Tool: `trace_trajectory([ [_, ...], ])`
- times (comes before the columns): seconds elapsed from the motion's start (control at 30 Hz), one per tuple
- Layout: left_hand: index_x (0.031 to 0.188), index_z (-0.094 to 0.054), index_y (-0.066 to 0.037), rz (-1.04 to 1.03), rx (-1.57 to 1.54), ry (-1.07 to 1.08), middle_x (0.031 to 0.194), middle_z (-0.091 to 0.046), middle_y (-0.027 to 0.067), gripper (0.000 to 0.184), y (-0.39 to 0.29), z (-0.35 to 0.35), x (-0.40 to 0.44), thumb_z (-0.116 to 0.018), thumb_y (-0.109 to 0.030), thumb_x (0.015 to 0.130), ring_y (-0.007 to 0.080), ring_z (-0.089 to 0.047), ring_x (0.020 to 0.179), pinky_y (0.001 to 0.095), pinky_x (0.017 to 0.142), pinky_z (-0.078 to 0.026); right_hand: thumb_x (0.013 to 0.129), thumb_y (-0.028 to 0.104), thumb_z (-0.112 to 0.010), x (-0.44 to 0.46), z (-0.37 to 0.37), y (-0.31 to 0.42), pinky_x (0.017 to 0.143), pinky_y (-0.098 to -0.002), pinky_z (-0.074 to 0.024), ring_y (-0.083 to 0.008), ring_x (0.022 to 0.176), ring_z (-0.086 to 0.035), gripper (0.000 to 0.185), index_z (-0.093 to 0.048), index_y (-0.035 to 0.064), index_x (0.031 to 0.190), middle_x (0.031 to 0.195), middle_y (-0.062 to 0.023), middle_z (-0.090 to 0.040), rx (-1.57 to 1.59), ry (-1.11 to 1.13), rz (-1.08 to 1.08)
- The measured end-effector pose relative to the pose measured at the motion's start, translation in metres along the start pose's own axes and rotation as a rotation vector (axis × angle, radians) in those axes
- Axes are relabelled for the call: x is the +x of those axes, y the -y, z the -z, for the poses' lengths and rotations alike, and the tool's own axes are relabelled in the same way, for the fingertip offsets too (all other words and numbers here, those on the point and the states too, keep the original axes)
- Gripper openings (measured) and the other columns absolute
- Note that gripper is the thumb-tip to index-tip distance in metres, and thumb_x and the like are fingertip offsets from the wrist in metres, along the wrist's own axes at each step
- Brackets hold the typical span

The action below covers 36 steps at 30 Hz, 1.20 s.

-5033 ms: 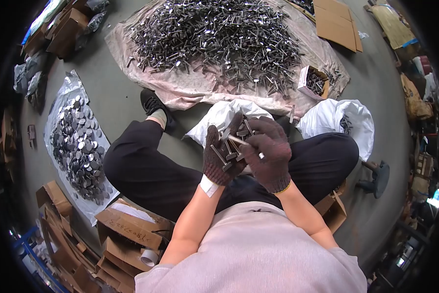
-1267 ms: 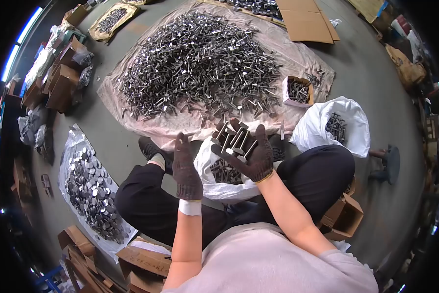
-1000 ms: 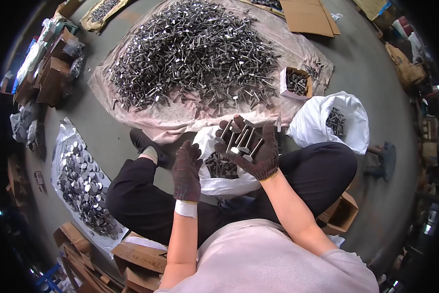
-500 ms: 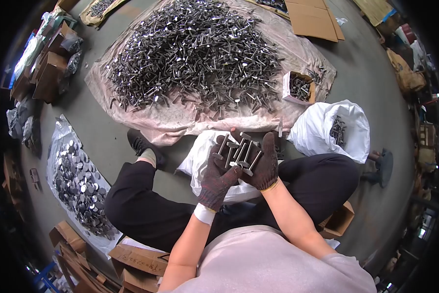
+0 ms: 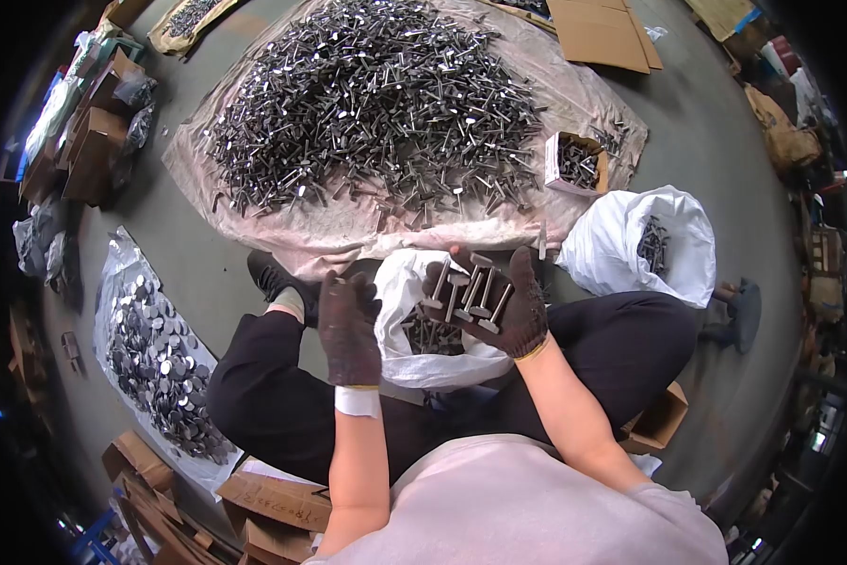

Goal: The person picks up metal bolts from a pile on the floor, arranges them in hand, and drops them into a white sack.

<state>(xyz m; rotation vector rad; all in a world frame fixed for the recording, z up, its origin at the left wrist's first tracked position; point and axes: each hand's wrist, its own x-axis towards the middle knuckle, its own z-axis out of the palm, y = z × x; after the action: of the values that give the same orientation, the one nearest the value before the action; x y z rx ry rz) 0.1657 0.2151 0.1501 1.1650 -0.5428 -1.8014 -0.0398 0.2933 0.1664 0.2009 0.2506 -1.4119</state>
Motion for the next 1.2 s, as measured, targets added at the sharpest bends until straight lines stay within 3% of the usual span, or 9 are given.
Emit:
trace_trajectory([
  [0.07, 0.143, -0.048, -0.012, 0.051, -0.169, -0.12, 0.121, -0.066, 0.0085, 0.057, -0.004, 0.009, 0.009, -0.069, -0.033, 0.094, 0.0205, -0.064, 0.103, 0.039, 0.091, -0.049, 0.085, 0.07, -0.061, -0.001, 0.009, 0.002, 0.11, -0.0528, -0.0441, -0.0347, 0.13, -0.054, 0.088, -0.047, 0.0061, 0.145, 0.135, -0.0188, -0.06, -0.06, 0.031, -0.031],
  [0.23, 0.143, -0.048, -0.004, -0.098, -0.008, -0.071, 0.113, -0.066, 0.0067, 0.053, 0.011, 0.017, 0.02, -0.063, -0.029, 0.099, 0.0156, -0.062, 0.1, 0.031, 0.086, -0.049, 0.106, 0.041, -0.05, -0.012, 0.042, -0.005, 0.103, -0.0318, -0.0415, -0.0129, 0.12, -0.054, 0.049, -0.06, 0.0026, 0.135, 0.13, -0.0031, -0.063, -1.329, -0.522, -0.17],
  [0.3, 0.14, -0.049, 0.001, -0.094, -0.028, -0.195, 0.111, -0.065, 0.005, 0.049, 0.001, -0.011, 0.01, -0.06, -0.026, 0.1, 0.0146, -0.061, 0.098, 0.029, 0.086, -0.05, 0.106, 0.036, -0.053, -0.023, 0.028, 0.008, 0.104, -0.0317, -0.0421, -0.0126, 0.119, -0.054, 0.047, -0.058, 0.002, 0.137, 0.13, -0.0025, -0.062, -0.967, -0.518, -0.151],
  [0.37, 0.138, -0.051, -0.001, -0.099, -0.029, -0.08, 0.111, -0.065, 0.0019, 0.047, 0.01, 0.0, 0.016, -0.059, -0.026, 0.1, 0.0117, -0.06, 0.097, 0.0264, 0.083, -0.048, 0.104, 0.032, -0.056, -0.023, -0.013, 0.033, 0.105, -0.0313, -0.0425, -0.0134, 0.119, -0.055, 0.045, -0.057, 0.0014, 0.137, 0.131, -0.0032, -0.062, -1.225, -0.229, 0.018],
  [0.57, 0.13, -0.057, -0.003, -0.083, -0.078, -0.032, 0.097, -0.068, 0.0061, 0.039, 0.011, -0.015, 0.021, -0.061, -0.022, 0.096, 0.0146, -0.063, 0.08, 0.0303, 0.072, -0.05, 0.103, 0.043, -0.048, -0.014, -0.1, 0.099, 0.106, -0.0384, -0.0458, -0.032, 0.128, -0.057, 0.046, -0.059, 0.0136, 0.138, 0.134, -0.0158, -0.062, -1.964, -0.328, 0.073],
  [0.63, 0.131, -0.055, -0.006, -0.032, -0.056, -0.06, 0.099, -0.068, 0.0091, 0.042, 0.012, -0.02, 0.021, -0.062, -0.026, 0.095, 0.0192, -0.064, 0.081, 0.0338, 0.071, -0.051, 0.1, 0.045, -0.049, -0.005, -0.107, 0.117, 0.104, -0.0428, -0.0468, -0.0328, 0.123, -0.06, 0.044, -0.061, 0.0157, 0.131, 0.128, -0.0153, -0.066, -2.777, 0.246, 0.238],
  [0.7, 0.133, -0.052, -0.008, 0.068, -0.075, -0.008, 0.1, -0.068, 0.0102, 0.045, 0.017, -0.018, 0.027, -0.062, -0.027, 0.094, 0.0231, -0.064, 0.08, 0.0371, 0.07, -0.051, 0.096, 0.048, -0.047, -0.001, -0.141, 0.111, 0.101, -0.0488, -0.0464, -0.0346, 0.117, -0.063, 0.046, -0.062, 0.0177, 0.128, 0.125, -0.016, -0.066, -2.488, -0.258, -0.159],
  [0.77, 0.131, -0.053, -0.01, 0.115, -0.157, 0.043, 0.099, -0.068, 0.0114, 0.046, 0.021, -0.021, 0.041, -0.066, -0.028, 0.091, 0.0275, -0.064, 0.079, 0.0441, 0.069, -0.055, 0.095, 0.047, -0.047, 0.023, -0.114, 0.126, 0.1, -0.0491, -0.0463, -0.0357, 0.116, -0.063, 0.047, -0.064, 0.0154, 0.125, 0.125, -0.0168, -0.066, -2.479, -0.004, -0.145],
  [1.2, 0.134, -0.053, -0.013, 0.238, -0.075, 0.218, 0.101, -0.068, 0.013, 0.043, 0.017, -0.049, 0.063, -0.06, -0.031, 0.097, 0.0216, -0.059, 0.069, 0.04, 0.061, -0.053, 0.093, 0.045, -0.048, 0.048, -0.151, 0.111, 0.098, -0.0465, -0.0494, -0.035, 0.116, -0.064, 0.052, -0.069, 0.0079, 0.122, 0.127, -0.0163, -0.067, -2.587, -0.105, -0.383],
])
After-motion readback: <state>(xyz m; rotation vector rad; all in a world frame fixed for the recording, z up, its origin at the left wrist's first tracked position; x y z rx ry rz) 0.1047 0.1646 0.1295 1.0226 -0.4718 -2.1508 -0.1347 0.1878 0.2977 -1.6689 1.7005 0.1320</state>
